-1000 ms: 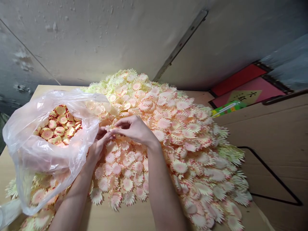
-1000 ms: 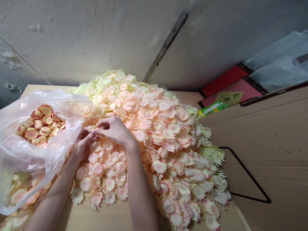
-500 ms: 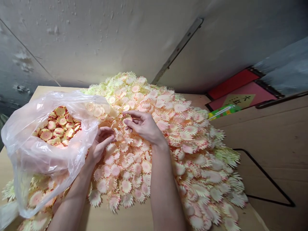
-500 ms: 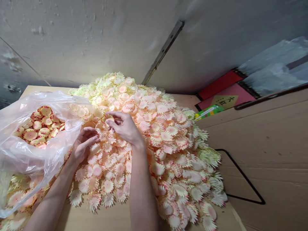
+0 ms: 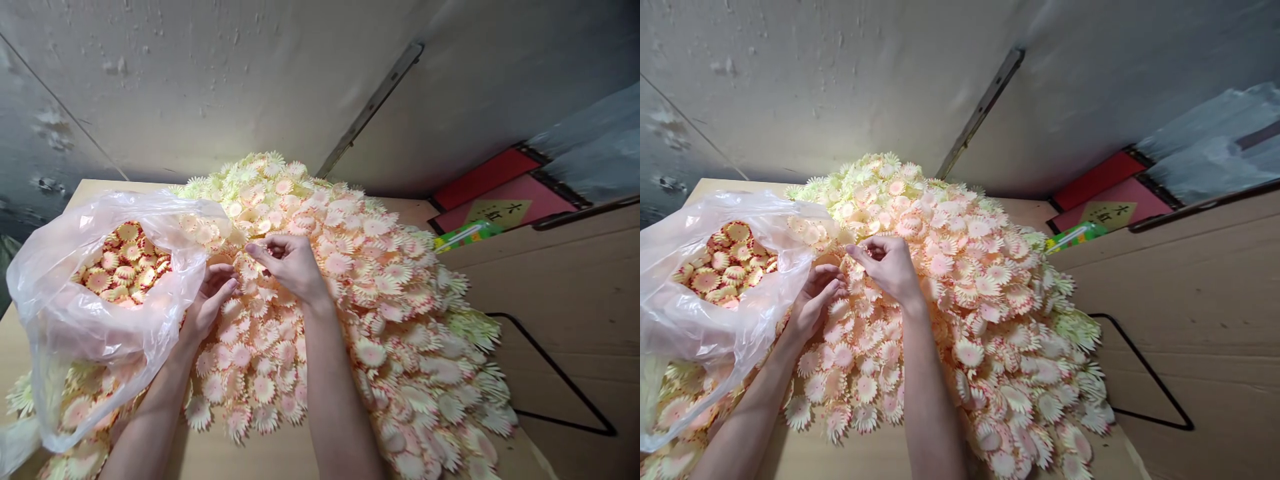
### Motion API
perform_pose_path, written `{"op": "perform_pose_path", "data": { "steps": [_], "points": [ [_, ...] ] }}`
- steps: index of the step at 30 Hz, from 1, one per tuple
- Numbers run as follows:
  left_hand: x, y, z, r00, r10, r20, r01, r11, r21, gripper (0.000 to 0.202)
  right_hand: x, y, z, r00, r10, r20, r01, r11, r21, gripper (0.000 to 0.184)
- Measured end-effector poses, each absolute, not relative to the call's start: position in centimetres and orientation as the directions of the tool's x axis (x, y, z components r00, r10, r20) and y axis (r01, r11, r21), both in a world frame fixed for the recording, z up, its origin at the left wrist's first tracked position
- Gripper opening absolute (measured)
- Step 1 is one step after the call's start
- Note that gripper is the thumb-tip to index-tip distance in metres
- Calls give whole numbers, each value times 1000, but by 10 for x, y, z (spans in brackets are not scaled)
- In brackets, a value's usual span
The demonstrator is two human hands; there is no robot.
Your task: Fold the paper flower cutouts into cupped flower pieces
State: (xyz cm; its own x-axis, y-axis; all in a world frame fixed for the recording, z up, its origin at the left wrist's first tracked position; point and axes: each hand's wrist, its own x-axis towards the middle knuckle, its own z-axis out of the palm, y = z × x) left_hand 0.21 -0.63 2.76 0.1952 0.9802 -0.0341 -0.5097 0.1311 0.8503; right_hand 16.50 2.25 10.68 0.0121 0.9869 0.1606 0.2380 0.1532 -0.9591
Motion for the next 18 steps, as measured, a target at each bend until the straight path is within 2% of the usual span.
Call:
{"op": "perform_pose_path", "data": {
  "steps": [4, 7, 11, 18],
  "points": [
    [3, -4, 23, 225, 974, -7, -528, 128, 840, 30, 157, 21, 106, -116, 986, 121, 274, 149, -950, 39],
    [5, -3, 20, 214, 977, -2, -556, 123, 822, 31, 150, 18, 105, -177, 973, 152, 348, 206, -915, 31],
    [7, -3, 22, 206, 978, -24, -575, 141, 806, 28, 144, 11, 101, -144, 967, 211, 459, 255, -851, 28],
    [7, -8, 35, 341, 939, -49, -604, 259, 754, 35, 153, -11, 87, -8, 872, 490, 651, 377, -659, 28]
  ]
}}
